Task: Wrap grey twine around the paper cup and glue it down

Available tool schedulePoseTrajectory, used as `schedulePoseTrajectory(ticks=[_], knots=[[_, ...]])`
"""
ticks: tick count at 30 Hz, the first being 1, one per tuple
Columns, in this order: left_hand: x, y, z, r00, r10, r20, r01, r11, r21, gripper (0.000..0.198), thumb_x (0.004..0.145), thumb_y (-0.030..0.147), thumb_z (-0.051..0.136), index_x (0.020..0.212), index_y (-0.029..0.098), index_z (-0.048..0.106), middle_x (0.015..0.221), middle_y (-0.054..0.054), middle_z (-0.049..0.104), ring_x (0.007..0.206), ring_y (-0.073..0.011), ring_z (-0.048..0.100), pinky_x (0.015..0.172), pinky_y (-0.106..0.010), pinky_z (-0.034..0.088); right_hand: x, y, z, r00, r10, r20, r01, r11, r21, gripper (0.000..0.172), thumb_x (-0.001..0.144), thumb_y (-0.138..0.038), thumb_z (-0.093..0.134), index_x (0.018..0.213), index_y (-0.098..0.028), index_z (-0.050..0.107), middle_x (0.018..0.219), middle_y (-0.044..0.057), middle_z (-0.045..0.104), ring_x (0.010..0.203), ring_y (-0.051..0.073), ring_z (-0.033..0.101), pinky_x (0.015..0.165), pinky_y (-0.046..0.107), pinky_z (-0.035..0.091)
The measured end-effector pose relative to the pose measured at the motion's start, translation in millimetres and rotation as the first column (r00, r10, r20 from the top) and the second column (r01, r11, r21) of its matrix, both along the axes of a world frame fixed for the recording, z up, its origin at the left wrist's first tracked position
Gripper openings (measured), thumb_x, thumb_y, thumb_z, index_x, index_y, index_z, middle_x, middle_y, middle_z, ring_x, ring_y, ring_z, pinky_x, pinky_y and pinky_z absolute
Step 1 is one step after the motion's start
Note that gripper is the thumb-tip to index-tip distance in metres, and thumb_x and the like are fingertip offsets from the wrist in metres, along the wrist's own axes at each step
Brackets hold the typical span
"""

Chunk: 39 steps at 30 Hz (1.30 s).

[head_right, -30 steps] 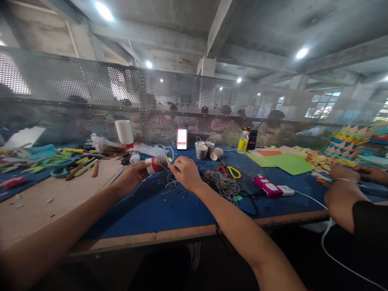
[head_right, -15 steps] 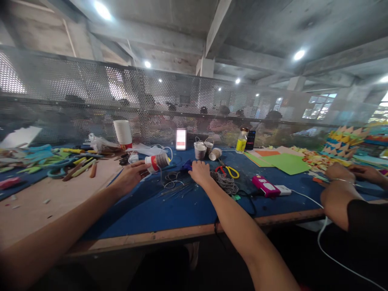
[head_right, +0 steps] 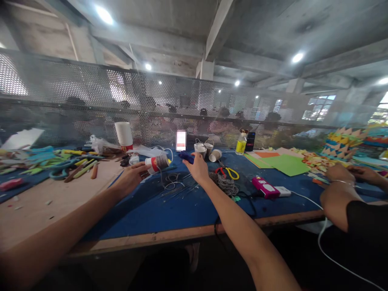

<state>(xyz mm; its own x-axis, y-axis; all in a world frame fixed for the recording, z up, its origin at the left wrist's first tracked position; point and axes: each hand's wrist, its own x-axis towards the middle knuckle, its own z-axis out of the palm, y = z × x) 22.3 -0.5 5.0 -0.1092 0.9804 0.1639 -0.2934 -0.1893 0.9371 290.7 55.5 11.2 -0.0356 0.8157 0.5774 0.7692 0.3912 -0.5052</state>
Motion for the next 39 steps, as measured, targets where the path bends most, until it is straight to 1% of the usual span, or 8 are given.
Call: schedulePoseTrajectory(ticks=[5,10,15,20,22,28,32,39], knots=[[0.7,-2.7,1.7,1.0,0.008,-0.012,-0.008,1.0,-0.003,0.019,0.063,0.026,0.091,0.075,0.02,0.078,0.082,-0.004,0.077,0.078,-0.019,0.069,0.076,-0.029,0.053,-4.2,-2.8,4.4,0.95,0.221,-0.219,-0.215,0.975,0.05,0.028,0.093,-0.041,0.069,0.105,-0.017,0.075,0.103,0.01,0.078,0.1,0.027,0.074,0.093,0.038,0.055],[2.1,-4.5,1.1,1.0,0.026,-0.004,-0.026,0.999,0.019,0.024,0.061,0.027,0.095,0.075,0.017,0.077,0.081,-0.004,0.076,0.078,-0.0182,0.068,0.079,-0.03,0.053,-14.9,-12.4,4.4,0.804,0.439,-0.4,-0.445,0.892,0.084,0.033,0.09,-0.046,0.07,0.105,-0.018,0.078,0.098,0.007,0.08,0.094,0.024,0.074,0.093,0.037,0.055],[0.0,-2.8,-1.4,0.999,0.032,-0.017,-0.031,0.999,0.034,0.027,0.06,0.027,0.095,0.077,0.016,0.078,0.084,-0.005,0.077,0.078,-0.018,0.068,0.08,-0.03,0.052,-23.6,-20.4,-0.3,0.76,0.494,-0.422,-0.525,0.85,0.05,0.039,0.085,-0.056,0.074,0.091,-0.018,0.077,0.087,0.004,0.076,0.086,0.023,0.069,0.085,0.035,0.055],[-1.3,-1.6,-1.6,0.999,0.033,-0.022,-0.032,0.999,0.039,0.034,0.059,0.031,0.096,0.083,0.015,0.08,0.087,-0.008,0.079,0.082,-0.02,0.07,0.082,-0.032,0.053,-28.4,-21.9,-9.4,0.702,0.577,-0.418,-0.617,0.786,0.049,0.041,0.084,-0.057,0.075,0.098,-0.018,0.078,0.09,0.004,0.076,0.085,0.021,0.068,0.083,0.033,0.053],[-0.3,-2.6,0.1,0.999,0.037,-0.039,-0.035,0.998,0.044,0.035,0.058,0.032,0.097,0.083,0.014,0.08,0.088,-0.008,0.079,0.083,-0.0207,0.07,0.083,-0.032,0.053,-29.4,-22.8,-11.3,0.691,0.599,-0.405,-0.632,0.772,0.062,0.043,0.084,-0.058,0.075,0.098,-0.018,0.078,0.091,0.005,0.076,0.087,0.021,0.067,0.082,0.032,0.053],[2.7,-5.2,3.5,0.996,0.066,-0.053,-0.063,0.996,0.066,0.04,0.055,0.035,0.098,0.084,0.014,0.08,0.086,-0.008,0.08,0.079,-0.0209,0.069,0.078,-0.031,0.052,-29.7,-25.8,-12.5,0.724,0.592,-0.355,-0.618,0.785,0.048,0.046,0.083,-0.061,0.075,0.098,-0.018,0.079,0.082,0.002,0.071,0.079,0.019,0.062,0.073,0.028,0.051],[2.6,-5.1,2.7,0.994,0.083,-0.075,-0.077,0.994,0.074,0.037,0.056,0.037,0.097,0.082,0.015,0.081,0.083,-0.007,0.079,0.076,-0.019,0.067,0.074,-0.029,0.05,-30.6,-27.2,-13.6,0.721,0.614,-0.32,-0.634,0.772,0.052,0.046,0.084,-0.061,0.074,0.1,-0.019,0.079,0.079,0.001,0.069,0.079,0.019,0.062,0.074,0.029,0.051],[3.2,-5.9,4.2,0.99,0.09,-0.108,-0.081,0.993,0.082,0.032,0.058,0.038,0.095,0.078,0.017,0.082,0.079,-0.004,0.077,0.071,-0.0161,0.062,0.068,-0.026,0.046,-30.6,-26.8,-13.7,0.761,0.586,-0.278,-0.6,0.799,0.045,0.045,0.085,-0.061,0.073,0.101,-0.019,0.079,0.079,0.002,0.07,0.083,0.023,0.066,0.073,0.03,0.052]])
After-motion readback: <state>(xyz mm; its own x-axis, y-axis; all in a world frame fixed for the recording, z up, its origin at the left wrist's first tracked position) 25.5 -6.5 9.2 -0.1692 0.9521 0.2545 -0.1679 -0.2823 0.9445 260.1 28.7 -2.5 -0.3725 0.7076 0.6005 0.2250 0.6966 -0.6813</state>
